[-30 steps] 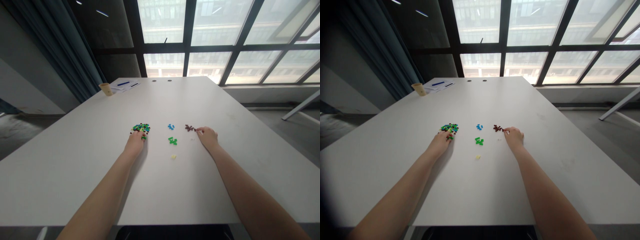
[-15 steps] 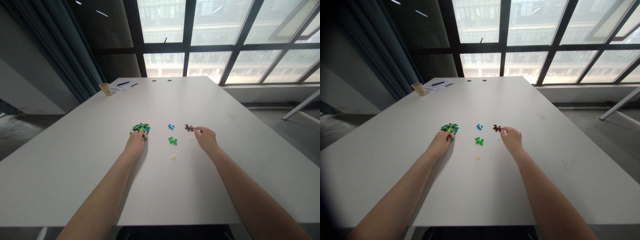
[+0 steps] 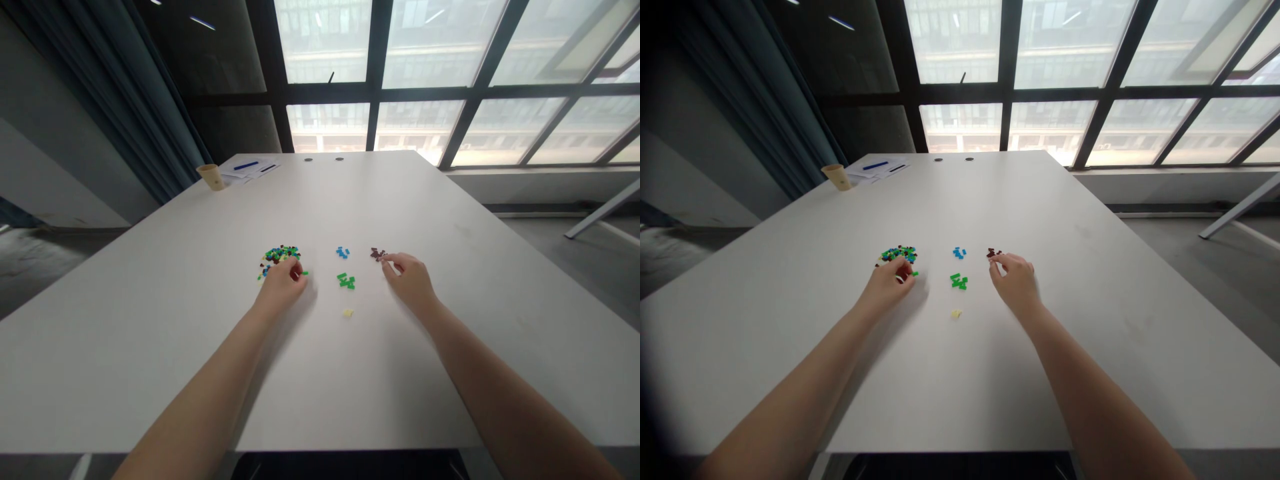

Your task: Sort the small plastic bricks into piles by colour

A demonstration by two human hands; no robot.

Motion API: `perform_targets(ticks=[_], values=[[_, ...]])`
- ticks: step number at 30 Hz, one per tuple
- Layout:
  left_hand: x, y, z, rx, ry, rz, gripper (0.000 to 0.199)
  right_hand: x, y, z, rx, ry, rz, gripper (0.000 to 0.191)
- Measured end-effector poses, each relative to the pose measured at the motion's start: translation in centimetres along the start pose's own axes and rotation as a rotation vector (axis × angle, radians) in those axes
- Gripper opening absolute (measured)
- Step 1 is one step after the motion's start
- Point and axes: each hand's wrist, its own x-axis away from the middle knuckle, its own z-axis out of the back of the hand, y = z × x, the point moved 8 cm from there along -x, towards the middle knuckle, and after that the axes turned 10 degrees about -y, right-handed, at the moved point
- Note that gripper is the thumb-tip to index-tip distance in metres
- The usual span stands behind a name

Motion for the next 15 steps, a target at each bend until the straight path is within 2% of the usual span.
perform_targets(ticks=[5,9,15], values=[[1.4,3.6,-0.8,0.254,0.014,-0.207,0.003,1.1,-3.8,-1.1,-0.098,-0.102,0.171,0.020],[2.8,5.8,-0.6,0.276,0.045,-0.363,0.006,2.2,-6.7,-1.9,-0.189,-0.157,0.289,0.016],[4.0,8.2,0.1,0.222,0.070,-0.555,0.007,2.9,-7.4,-1.4,-0.270,-0.092,0.331,0.014]])
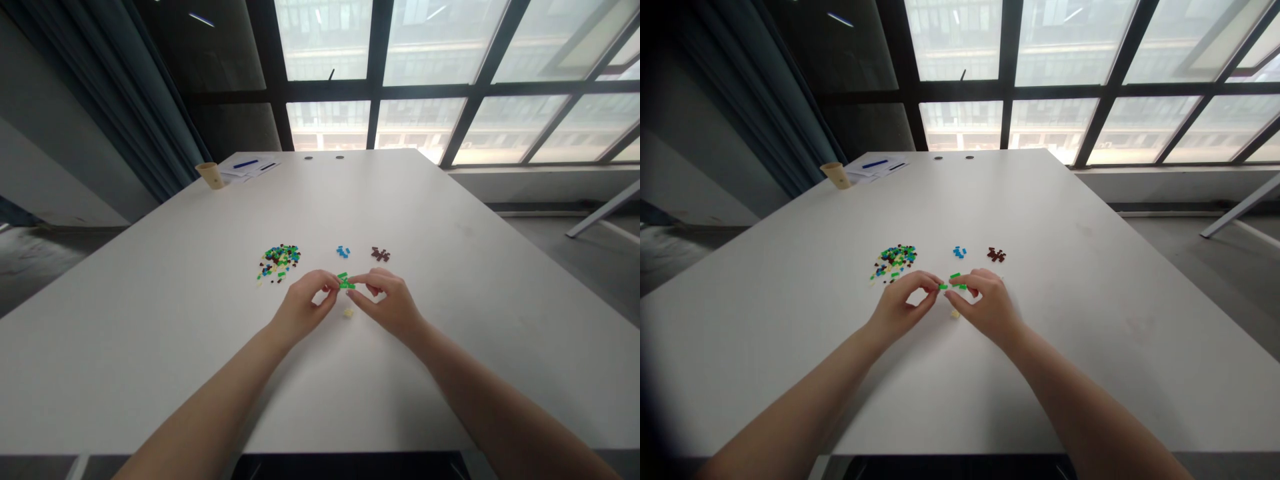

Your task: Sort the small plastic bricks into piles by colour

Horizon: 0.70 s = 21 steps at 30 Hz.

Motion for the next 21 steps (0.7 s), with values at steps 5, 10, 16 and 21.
perform_targets(ticks=[5,10,16,21], values=[[0.1,0.8,-0.3,0.013,-0.031,-0.075,0.008,0.0,-0.2,0.0,0.003,-0.007,0.030,0.010],[0.1,0.4,-0.1,0.029,0.030,-0.023,0.012,0.0,-0.6,0.3,0.046,0.020,0.087,0.008],[-0.1,0.5,0.3,0.067,0.058,-0.043,0.016,0.3,-1.2,1.1,0.106,0.074,0.188,0.007],[-0.1,0.7,0.6,0.097,0.075,-0.054,0.012,0.4,-1.4,1.1,0.113,0.075,0.207,0.008]])
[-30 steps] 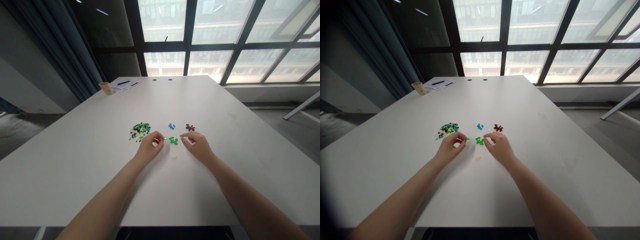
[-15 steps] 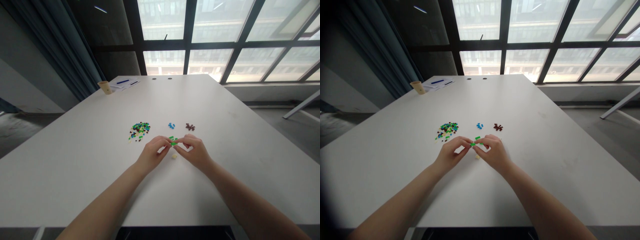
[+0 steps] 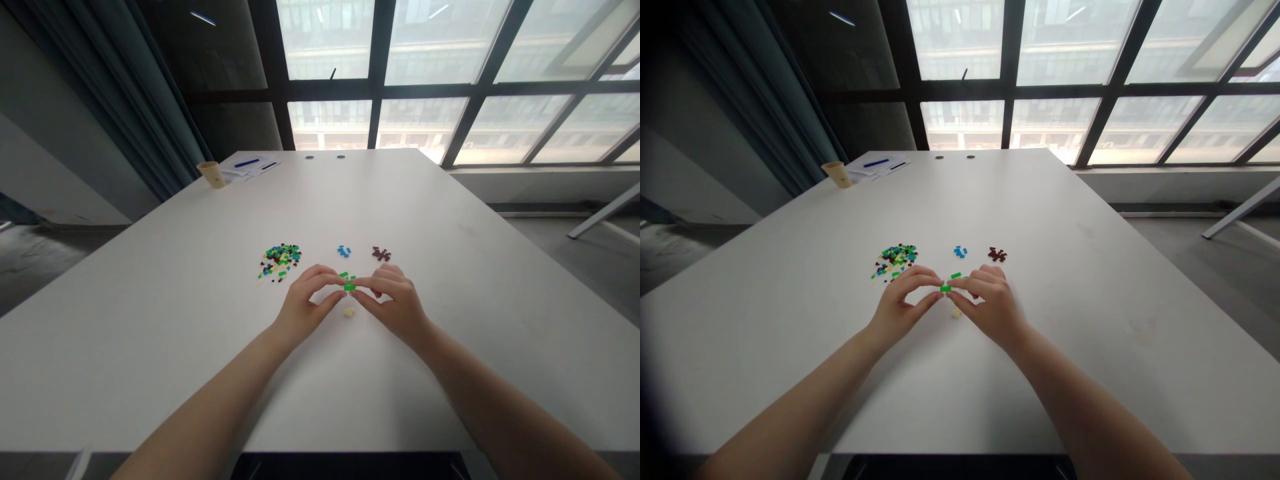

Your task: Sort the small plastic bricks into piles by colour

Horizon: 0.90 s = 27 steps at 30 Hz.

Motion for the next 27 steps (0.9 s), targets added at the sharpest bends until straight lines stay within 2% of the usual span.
perform_targets(ticks=[9,21,27], values=[[0.01,-0.01,-0.02,0.000,0.003,0.042,0.008,-0.05,-0.13,0.15,0.008,-0.014,-0.009,0.011],[0.21,0.29,0.07,-0.046,0.020,0.000,0.009,0.03,-0.27,0.30,0.005,0.007,0.016,0.010],[0.26,-0.01,-0.14,-0.050,0.010,0.024,0.008,-0.02,-0.21,0.22,0.009,-0.011,0.000,0.011]])
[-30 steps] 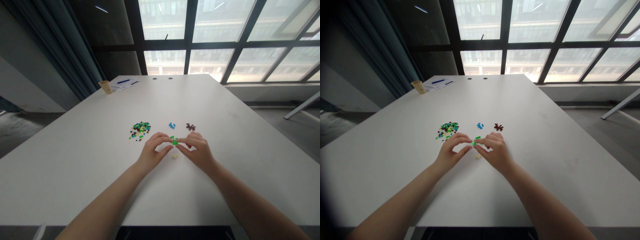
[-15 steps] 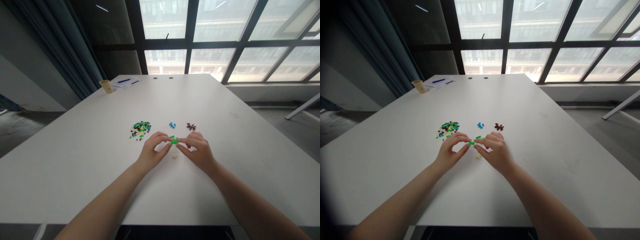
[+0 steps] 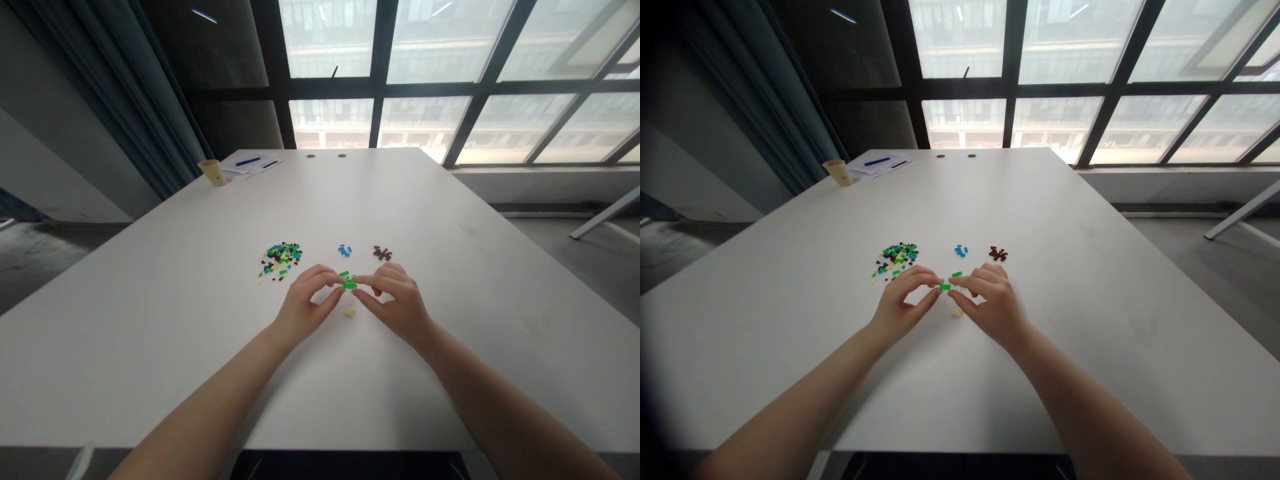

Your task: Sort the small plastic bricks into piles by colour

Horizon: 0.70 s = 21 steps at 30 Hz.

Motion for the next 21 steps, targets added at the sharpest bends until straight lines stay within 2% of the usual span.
perform_targets(ticks=[7,12,15,17,21], values=[[-0.1,-0.3,-0.1,0.004,-0.023,0.018,0.009,-0.1,0.1,-0.5,-0.006,-0.036,-0.010,0.011],[0.0,-0.8,-0.9,0.000,-0.063,0.065,0.012,-0.2,0.3,-0.6,0.016,-0.036,-0.024,0.009],[0.2,-2.2,-1.0,-0.031,-0.049,0.193,0.023,-0.2,1.5,-0.6,0.075,-0.043,-0.083,0.010],[0.5,-3.7,-0.5,-0.110,-0.034,0.310,0.027,0.0,3.2,-0.9,0.132,-0.083,-0.184,0.011],[1.4,-7.7,1.5,-0.452,-0.088,0.577,0.022,0.9,6.7,-2.3,0.239,-0.227,-0.439,0.015]])
